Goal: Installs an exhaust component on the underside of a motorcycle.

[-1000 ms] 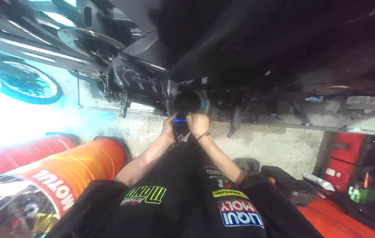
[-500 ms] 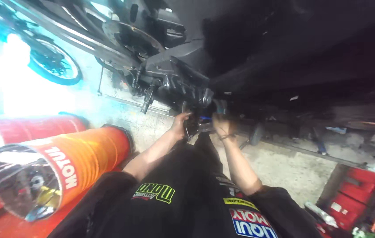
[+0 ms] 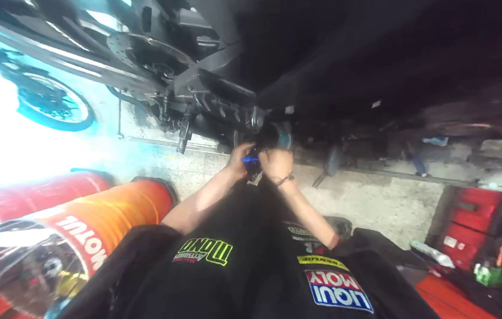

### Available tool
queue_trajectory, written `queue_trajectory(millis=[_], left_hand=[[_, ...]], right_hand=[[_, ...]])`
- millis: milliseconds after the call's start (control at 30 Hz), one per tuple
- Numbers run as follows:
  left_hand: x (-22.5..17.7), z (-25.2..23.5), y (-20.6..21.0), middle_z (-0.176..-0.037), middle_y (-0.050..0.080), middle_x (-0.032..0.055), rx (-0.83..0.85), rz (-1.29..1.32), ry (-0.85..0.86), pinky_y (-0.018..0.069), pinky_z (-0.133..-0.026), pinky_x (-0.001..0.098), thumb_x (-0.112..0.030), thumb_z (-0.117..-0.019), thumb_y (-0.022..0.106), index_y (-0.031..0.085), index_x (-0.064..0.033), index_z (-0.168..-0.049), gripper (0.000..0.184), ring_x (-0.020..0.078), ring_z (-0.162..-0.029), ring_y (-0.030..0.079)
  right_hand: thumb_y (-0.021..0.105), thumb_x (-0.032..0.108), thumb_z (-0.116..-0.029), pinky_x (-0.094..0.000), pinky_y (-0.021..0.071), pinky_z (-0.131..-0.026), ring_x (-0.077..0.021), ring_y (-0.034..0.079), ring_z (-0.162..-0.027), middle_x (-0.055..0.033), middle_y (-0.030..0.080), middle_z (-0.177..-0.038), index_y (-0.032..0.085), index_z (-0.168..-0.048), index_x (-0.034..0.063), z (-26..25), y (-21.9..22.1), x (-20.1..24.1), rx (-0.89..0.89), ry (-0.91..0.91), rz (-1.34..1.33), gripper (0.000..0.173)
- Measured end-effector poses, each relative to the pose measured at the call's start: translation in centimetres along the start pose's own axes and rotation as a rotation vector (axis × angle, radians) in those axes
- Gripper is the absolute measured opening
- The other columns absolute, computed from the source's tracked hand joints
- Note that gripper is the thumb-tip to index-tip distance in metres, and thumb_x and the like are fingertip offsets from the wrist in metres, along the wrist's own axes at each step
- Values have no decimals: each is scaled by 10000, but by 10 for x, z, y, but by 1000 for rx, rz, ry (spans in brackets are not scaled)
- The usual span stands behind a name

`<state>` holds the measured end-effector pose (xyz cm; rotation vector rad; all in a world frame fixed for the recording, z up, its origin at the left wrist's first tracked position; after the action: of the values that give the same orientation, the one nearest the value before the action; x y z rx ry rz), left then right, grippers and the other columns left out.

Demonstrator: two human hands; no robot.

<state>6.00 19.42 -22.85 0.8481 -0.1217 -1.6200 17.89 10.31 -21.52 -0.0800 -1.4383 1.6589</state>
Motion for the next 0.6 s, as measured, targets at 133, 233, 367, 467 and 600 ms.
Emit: queue_trajectory(millis=[133,233,367,467,600], left_hand=[[-4,-6,1,-865,676,96,-7,-12,36,588,-719,434,-308,-1025,467,619,-76,-1002,278,214,-790,675],[3,1,-7,-833,664,79,5,7,48,583,-700,433,-335,-1022,478,614,-99,-950,282,204,-768,664],[-9,4,3,-812,643,28,16,-70,60,567,-692,395,-369,-1015,475,609,-150,-933,270,162,-753,640],[-4,3,3,-832,663,65,-31,3,35,577,-698,431,-353,-1017,473,625,-119,-963,284,195,-768,661],[3,-2,-4,-798,637,50,17,44,66,561,-686,418,-361,-1021,463,581,-140,-872,292,185,-746,636]], right_hand=[[483,421,-990,-587,537,-708,-338,703,-776,-133,689,-735,666,-711,79,-6,-6,-2,-14,33,15,478],[483,412,-1012,-595,537,-657,-348,694,-732,-141,675,-720,656,-722,77,11,-4,-2,-5,49,-19,476],[489,426,-988,-578,510,-719,-320,679,-705,-113,660,-670,614,-657,97,0,-9,10,-89,7,40,483],[491,440,-1006,-599,552,-708,-350,710,-775,-141,696,-748,672,-721,74,-2,-4,-1,-58,57,37,498],[459,445,-998,-587,511,-712,-335,690,-721,-122,670,-682,621,-673,94,7,-7,8,-92,-9,117,505]])
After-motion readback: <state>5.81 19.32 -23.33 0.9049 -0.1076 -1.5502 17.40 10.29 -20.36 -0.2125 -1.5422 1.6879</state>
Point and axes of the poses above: each hand's wrist, its own z-axis away from the middle knuckle, its own y-axis out of the palm, x = y × z, the point moved 2 cm from there along -z, towards the middle knuckle
